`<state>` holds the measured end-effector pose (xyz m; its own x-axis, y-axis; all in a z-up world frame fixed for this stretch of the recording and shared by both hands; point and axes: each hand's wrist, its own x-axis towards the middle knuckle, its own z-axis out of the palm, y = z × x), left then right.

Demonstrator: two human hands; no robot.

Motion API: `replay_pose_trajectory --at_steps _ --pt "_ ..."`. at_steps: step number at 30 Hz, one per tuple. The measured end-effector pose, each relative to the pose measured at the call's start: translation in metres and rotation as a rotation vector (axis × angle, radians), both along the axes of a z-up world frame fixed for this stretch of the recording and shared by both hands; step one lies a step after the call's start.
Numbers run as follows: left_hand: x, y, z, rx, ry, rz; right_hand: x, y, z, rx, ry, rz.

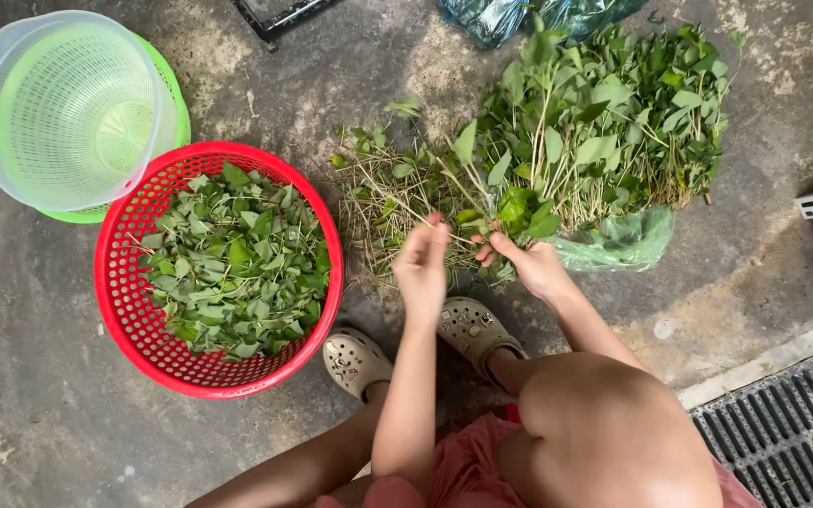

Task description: The person plucks leaves from leafy stems by hand, places the leaves into a red basket, and gathers the remaining stems into a bundle.

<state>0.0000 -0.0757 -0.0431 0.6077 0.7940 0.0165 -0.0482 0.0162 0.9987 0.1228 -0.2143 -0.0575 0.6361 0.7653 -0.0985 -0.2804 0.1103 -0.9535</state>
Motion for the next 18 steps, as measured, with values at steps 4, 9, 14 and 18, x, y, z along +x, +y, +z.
replay_pose_trajectory --at_steps 4,9,14,18 --pt "-0.004 0.018 0.009 0.284 0.207 -0.013 0.002 -0.003 -0.004 -0.022 -0.013 -0.034" --pt "0.003 -0.005 0.019 0.035 0.161 -0.251 -0.002 -0.003 -0.015 0.023 -0.026 -0.027" --pt "0.008 -0.013 0.02 -0.047 -0.011 -0.154 0.002 -0.006 -0.014 0.033 -0.008 -0.056" --pt "0.009 -0.016 0.026 -0.117 -0.146 -0.073 0.007 -0.007 -0.009 0.046 0.024 -0.082"
